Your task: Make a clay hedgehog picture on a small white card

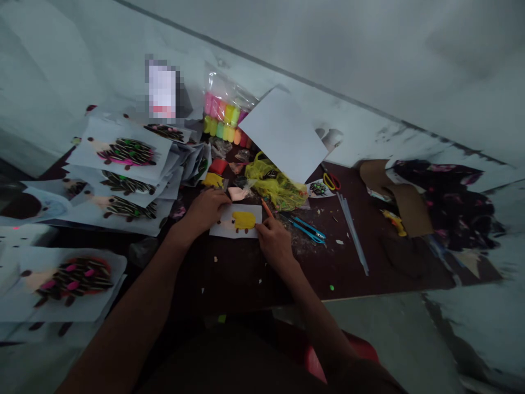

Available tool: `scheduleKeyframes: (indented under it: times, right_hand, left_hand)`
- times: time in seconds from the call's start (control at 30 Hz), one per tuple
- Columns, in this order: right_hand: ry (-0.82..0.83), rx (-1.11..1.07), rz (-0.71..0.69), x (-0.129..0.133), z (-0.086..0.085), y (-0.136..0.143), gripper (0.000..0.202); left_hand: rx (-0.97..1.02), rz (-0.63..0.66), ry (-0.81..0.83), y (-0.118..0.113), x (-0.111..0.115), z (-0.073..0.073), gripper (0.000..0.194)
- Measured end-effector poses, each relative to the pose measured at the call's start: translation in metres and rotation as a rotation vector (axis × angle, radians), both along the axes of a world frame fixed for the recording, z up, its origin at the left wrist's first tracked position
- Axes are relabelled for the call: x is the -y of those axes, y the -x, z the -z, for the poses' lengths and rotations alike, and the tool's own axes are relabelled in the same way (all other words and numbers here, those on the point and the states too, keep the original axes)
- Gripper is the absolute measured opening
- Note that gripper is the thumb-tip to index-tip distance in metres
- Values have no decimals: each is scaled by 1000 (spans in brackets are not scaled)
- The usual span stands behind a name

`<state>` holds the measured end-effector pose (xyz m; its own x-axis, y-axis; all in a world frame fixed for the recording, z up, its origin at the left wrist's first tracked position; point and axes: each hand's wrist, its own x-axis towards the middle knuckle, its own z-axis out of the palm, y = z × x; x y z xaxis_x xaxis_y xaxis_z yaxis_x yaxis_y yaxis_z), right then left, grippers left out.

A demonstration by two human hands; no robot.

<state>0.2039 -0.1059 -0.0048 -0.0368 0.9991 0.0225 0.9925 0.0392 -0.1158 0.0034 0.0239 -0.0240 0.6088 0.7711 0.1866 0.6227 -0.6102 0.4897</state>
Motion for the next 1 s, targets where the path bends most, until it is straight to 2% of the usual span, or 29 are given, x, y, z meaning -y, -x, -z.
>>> scheduleKeyframes:
  times: [0.17,0.5,0.77,1.0]
  right_hand:
    - [-69,-153,64,6,0,-7,28]
    - [-80,-280,114,0,1,-7,16]
    - [24,-245,161,-11,-3,-3,13]
    - [135,-118,175,-17,-11,3,10]
  left_hand:
    - [-4,1,1,1,0,0,36]
    - [-12,20,30,2,-1,-1,34]
    - [-45,5,34,2,0,1,38]
    - [-21,-11,18,1,-1,3,37]
